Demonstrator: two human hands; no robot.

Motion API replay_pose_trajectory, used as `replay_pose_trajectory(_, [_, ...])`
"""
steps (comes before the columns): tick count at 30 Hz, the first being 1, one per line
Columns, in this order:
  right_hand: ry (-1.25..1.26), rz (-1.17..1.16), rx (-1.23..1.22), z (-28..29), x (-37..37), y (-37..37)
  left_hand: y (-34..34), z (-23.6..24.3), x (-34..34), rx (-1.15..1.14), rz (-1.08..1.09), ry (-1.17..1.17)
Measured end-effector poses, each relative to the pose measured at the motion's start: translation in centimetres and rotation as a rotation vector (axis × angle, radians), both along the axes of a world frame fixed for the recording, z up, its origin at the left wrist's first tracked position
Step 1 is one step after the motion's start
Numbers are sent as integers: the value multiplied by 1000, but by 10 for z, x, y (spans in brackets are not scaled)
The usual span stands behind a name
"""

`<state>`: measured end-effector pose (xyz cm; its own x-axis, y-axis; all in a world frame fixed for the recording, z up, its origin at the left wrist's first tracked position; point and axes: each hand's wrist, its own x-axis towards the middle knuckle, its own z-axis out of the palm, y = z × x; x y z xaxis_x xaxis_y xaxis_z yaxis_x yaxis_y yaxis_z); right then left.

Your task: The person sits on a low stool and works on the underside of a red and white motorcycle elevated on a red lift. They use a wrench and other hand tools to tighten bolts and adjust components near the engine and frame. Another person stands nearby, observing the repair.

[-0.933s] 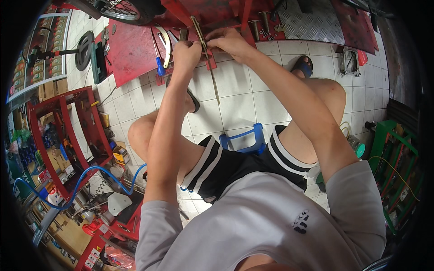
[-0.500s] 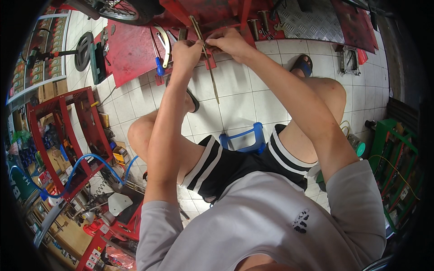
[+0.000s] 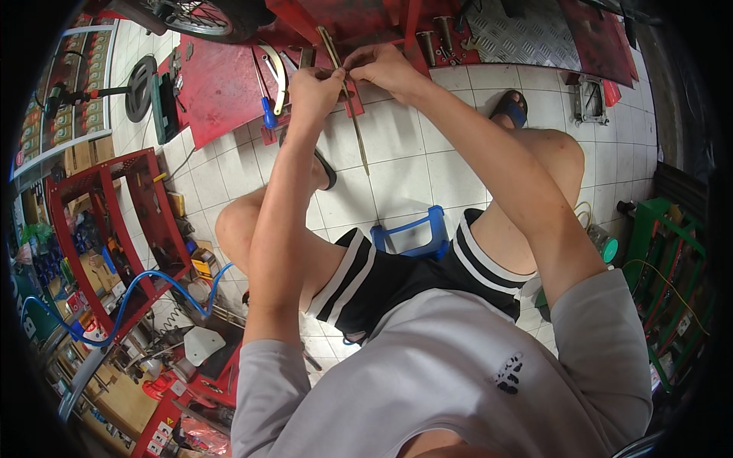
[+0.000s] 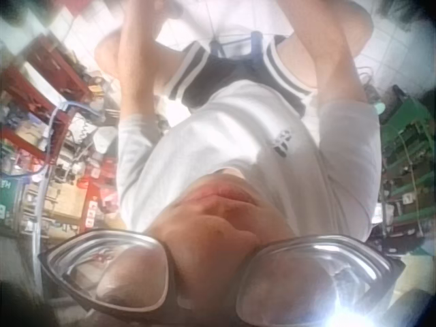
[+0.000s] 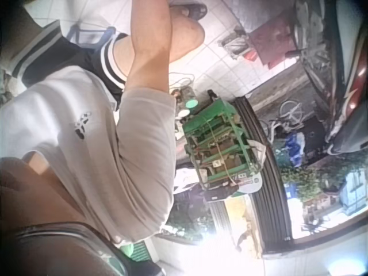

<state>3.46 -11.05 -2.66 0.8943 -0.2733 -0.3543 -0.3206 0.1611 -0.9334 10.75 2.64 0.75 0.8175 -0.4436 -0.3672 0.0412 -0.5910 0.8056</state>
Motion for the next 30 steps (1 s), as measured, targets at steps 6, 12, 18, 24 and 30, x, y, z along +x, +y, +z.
replay_pose_trajectory(6, [102, -78, 113, -4, 3, 4, 0, -9, 4, -32, -13, 15])
replay_pose_trajectory(12, [-34, -30, -1, -1, -2, 3, 1, -12, 7, -14, -34, 20])
replay_pose_trajectory(18, [117, -107, 126, 4, 0, 4, 0, -12, 6, -1, -43, -8])
replay_pose_trajectory(24, [9, -41, 41, -2, -1, 2, 0, -12, 5, -54, 8, 4])
replay_pose_trajectory(30, [51, -120, 72, -1, 2, 6, 1, -22, 10, -39, 35, -28])
